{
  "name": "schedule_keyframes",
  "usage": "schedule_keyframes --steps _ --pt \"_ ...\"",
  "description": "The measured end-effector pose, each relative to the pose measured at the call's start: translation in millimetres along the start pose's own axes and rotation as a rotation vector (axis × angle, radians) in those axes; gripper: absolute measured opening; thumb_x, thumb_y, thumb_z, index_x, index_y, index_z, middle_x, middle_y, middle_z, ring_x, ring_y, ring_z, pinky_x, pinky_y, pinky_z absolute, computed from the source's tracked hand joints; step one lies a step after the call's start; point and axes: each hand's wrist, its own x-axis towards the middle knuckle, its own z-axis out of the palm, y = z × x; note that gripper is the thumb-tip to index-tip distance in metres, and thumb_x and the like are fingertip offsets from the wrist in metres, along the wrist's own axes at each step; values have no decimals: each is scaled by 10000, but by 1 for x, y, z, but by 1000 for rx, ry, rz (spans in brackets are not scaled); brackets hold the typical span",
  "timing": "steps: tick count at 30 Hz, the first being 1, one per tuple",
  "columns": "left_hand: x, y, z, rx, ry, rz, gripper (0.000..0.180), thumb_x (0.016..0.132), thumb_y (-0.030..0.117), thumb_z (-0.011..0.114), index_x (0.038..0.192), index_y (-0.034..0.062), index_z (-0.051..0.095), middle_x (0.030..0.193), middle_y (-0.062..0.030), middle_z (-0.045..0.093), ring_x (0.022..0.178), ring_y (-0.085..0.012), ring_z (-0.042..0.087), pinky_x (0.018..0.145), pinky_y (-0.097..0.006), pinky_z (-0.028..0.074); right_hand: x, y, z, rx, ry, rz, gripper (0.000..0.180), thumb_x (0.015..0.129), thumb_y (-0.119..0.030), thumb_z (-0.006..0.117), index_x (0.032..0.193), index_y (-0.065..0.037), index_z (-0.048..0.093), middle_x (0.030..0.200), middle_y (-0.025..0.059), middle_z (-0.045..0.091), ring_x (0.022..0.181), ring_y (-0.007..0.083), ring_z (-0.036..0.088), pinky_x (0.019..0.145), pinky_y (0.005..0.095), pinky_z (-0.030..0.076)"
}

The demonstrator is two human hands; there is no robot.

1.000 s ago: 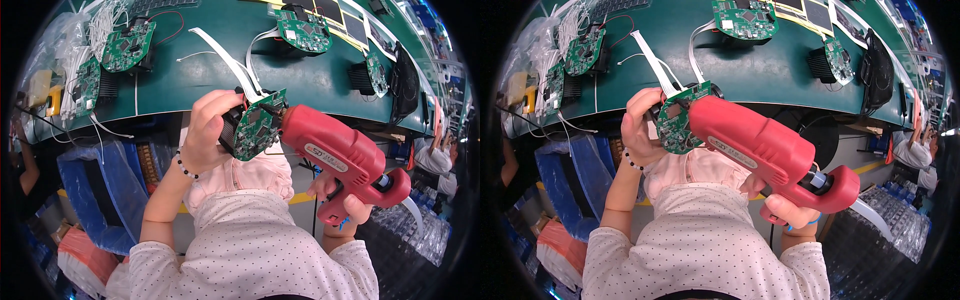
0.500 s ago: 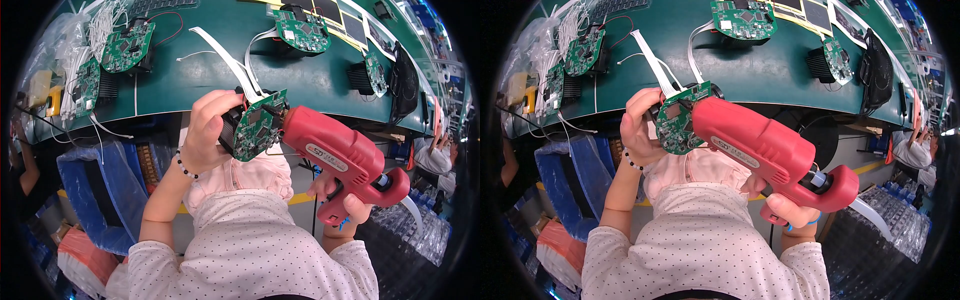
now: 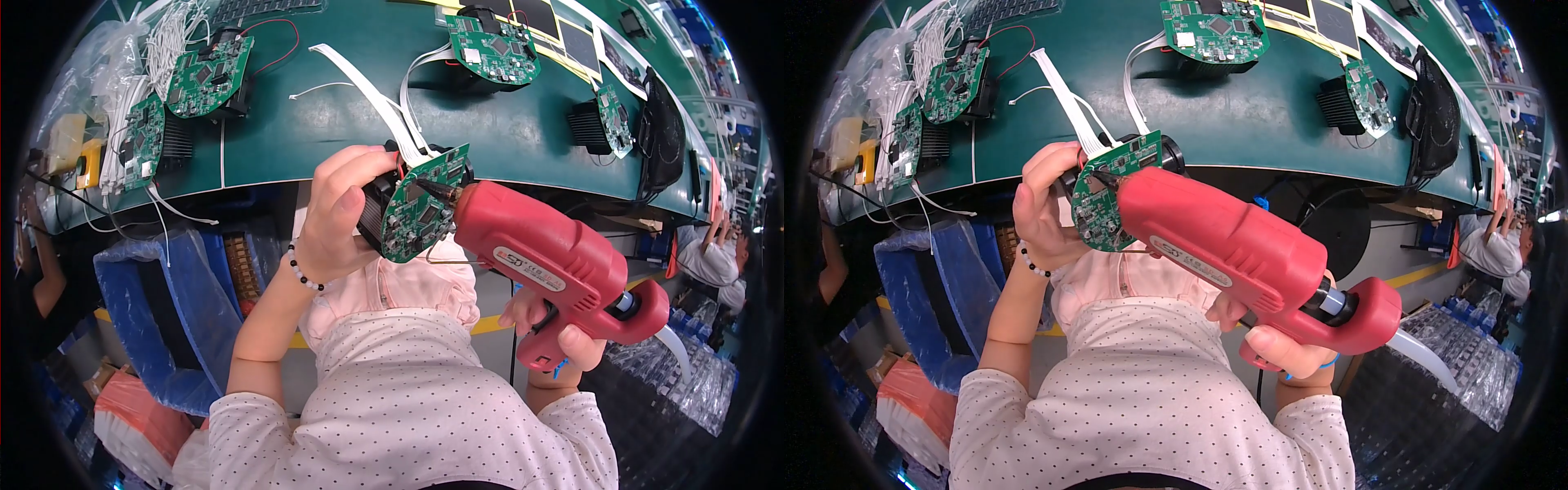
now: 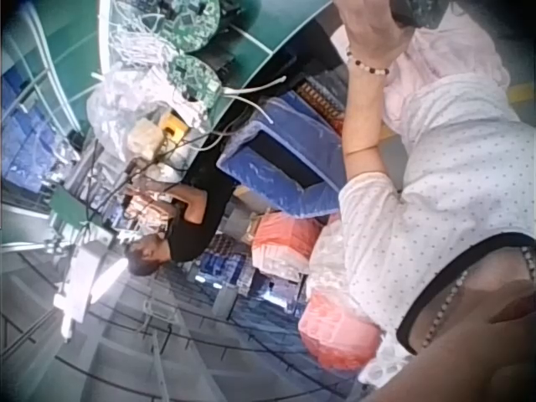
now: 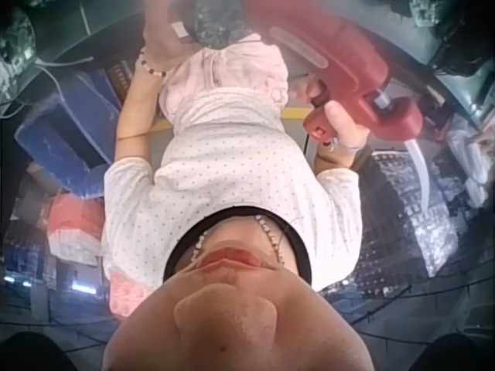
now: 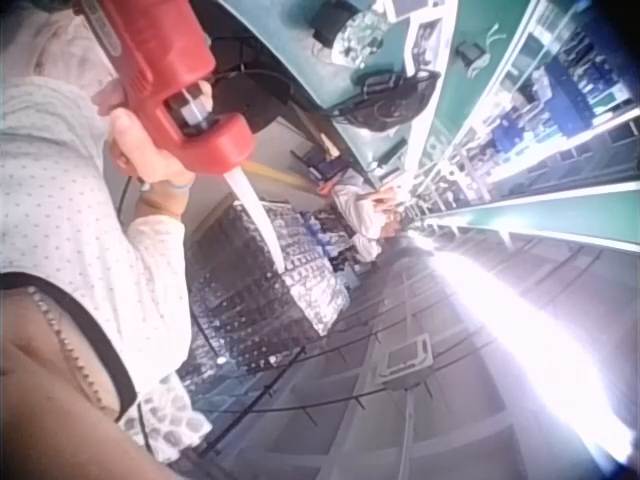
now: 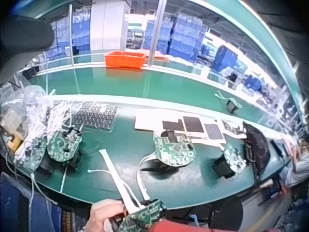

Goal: The person secures electronic components and wires onto a printed circuit board using a hot glue gun.

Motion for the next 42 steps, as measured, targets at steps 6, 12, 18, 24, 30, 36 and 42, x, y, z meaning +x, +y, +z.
schedule_keyframes --steps 6,12,18,24,30,36,42 --pt "1 0 -1 1 0 8 1011 560 91 759 1346 149 126 1085 -157 506 929 -318 498 805 -399 407 0 0 -1 -14 -19 23 559 572 -193 689 1021 79 500 668 126 570 618 247 576 631 364 487" --pt "0 1 0 -6 13 3 1012 559 95 760 1347 154 128 1103 -158 491 924 -317 499 803 -401 408 -2 1 -1 3 0 27 543 567 -186 690 1005 77 505 671 122 568 612 245 574 626 365 489" --pt "1 0 -2 5 16 27 1028 548 89 766 1350 158 127 1111 -161 481 934 -317 496 803 -395 405 -1 -1 -4 -60 -24 -6 482 609 -219 692 952 71 516 668 105 544 615 235 563 613 369 476" --pt "0 0 0 -5 13 16 1029 548 86 766 1350 156 126 1116 -159 480 945 -315 490 810 -394 398 0 -2 -4 -42 -62 -8 482 614 -216 690 959 72 515 686 107 546 618 232 558 616 374 475" --pt "-1 -1 0 8 18 18 1033 551 86 765 1354 157 118 1113 -155 479 945 -313 491 810 -391 399 -1 0 -3 -9 -21 22 495 587 -182 681 977 70 513 682 111 546 621 242 565 628 386 487" --pt "0 -2 0 6 26 30 1041 546 93 769 1355 154 116 1111 -151 479 931 -312 496 796 -392 408 0 0 -5 -16 -63 0 469 598 -180 682 960 68 513 679 108 545 625 241 566 626 382 485" --pt "0 -1 -1 0 17 36 1050 538 98 771 1355 152 114 1105 -155 483 928 -312 497 790 -396 408 1 0 -10 -67 -118 -11 456 617 -221 683 931 67 518 684 109 542 622 223 546 614 361 464"
